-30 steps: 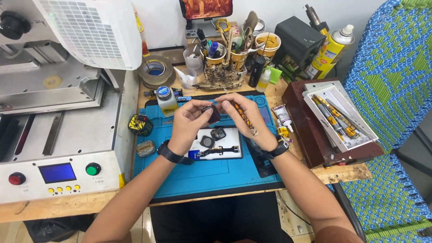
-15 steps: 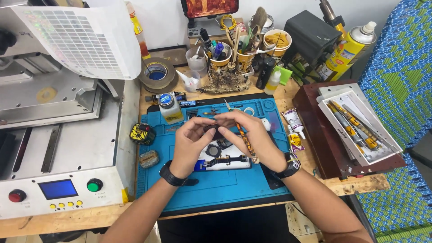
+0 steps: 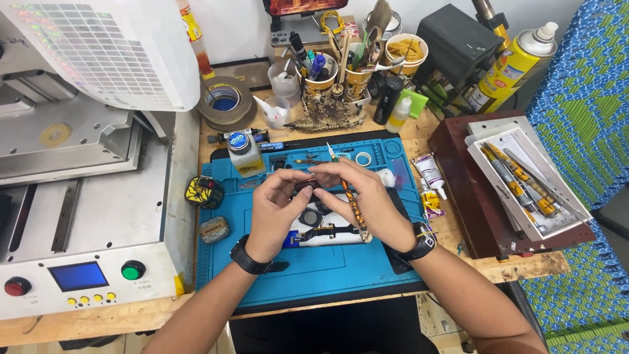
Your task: The person uses a small screwdriver to work on a disassembled electronic device, likely a smartwatch, held in their left hand. They repeatedly insert and turn the screwdriver into the device's casing while rotating it to access different areas.
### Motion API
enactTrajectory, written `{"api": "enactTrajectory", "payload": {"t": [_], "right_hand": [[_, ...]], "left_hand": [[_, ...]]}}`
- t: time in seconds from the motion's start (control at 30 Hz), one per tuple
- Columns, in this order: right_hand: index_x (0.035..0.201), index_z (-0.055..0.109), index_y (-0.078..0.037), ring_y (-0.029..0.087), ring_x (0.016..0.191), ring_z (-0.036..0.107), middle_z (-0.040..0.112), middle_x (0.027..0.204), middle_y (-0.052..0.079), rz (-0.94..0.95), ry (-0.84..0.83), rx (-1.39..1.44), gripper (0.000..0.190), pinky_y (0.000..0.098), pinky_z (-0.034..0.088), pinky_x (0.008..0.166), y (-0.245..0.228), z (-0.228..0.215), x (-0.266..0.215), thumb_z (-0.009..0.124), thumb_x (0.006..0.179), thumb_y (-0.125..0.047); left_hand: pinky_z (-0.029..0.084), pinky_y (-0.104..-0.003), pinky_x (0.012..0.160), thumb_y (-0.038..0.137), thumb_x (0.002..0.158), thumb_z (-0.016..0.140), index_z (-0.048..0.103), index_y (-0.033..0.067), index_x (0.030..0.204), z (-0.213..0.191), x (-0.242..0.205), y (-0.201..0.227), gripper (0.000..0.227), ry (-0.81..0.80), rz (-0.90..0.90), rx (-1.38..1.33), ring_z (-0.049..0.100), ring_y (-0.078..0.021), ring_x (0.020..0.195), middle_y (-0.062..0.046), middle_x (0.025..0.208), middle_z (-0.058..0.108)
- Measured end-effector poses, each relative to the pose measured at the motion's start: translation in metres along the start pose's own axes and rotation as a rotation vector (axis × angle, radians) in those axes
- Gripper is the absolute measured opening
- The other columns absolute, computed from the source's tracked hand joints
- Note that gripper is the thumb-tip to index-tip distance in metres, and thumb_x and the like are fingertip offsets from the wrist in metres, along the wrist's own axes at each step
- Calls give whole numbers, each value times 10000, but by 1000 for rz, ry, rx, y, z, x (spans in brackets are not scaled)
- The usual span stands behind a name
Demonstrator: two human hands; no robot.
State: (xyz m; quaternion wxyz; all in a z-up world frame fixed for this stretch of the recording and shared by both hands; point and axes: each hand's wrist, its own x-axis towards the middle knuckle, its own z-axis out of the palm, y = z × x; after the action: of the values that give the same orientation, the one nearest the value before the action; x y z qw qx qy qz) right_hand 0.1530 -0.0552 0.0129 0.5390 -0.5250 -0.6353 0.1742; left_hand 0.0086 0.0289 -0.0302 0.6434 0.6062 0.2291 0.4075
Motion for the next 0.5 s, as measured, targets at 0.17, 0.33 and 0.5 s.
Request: {"api": "enactTrajectory", "payload": {"t": [0.17,0.33,0.5], "right_hand": [[1083,625,-19,317,855,666,645,879,151,-6,10,16,284,383,567,725,-2,1,0,679,804,-4],[1087,630,-29,314,871,674,658,907,151,30,8,20,286,400,570,727,-5,2,1,664,805,-3],[1123,600,-35,274,876,645,648,972,136,-16,-43,-52,299,355,544,749,-3,-2,1,647,827,-29]], "left_hand": [[568,-390,741,10,825,628,620,2,982,0,-1,2,157,-14,2,-16,641,-288,954,-178,931,637],[580,-385,728,0,807,636,632,-3,970,1,-4,8,164,19,-62,-37,627,-259,969,-178,923,653],[595,-332,721,0,816,627,624,16,960,5,-6,20,145,-12,-10,-67,651,-257,930,-123,915,643]]}}
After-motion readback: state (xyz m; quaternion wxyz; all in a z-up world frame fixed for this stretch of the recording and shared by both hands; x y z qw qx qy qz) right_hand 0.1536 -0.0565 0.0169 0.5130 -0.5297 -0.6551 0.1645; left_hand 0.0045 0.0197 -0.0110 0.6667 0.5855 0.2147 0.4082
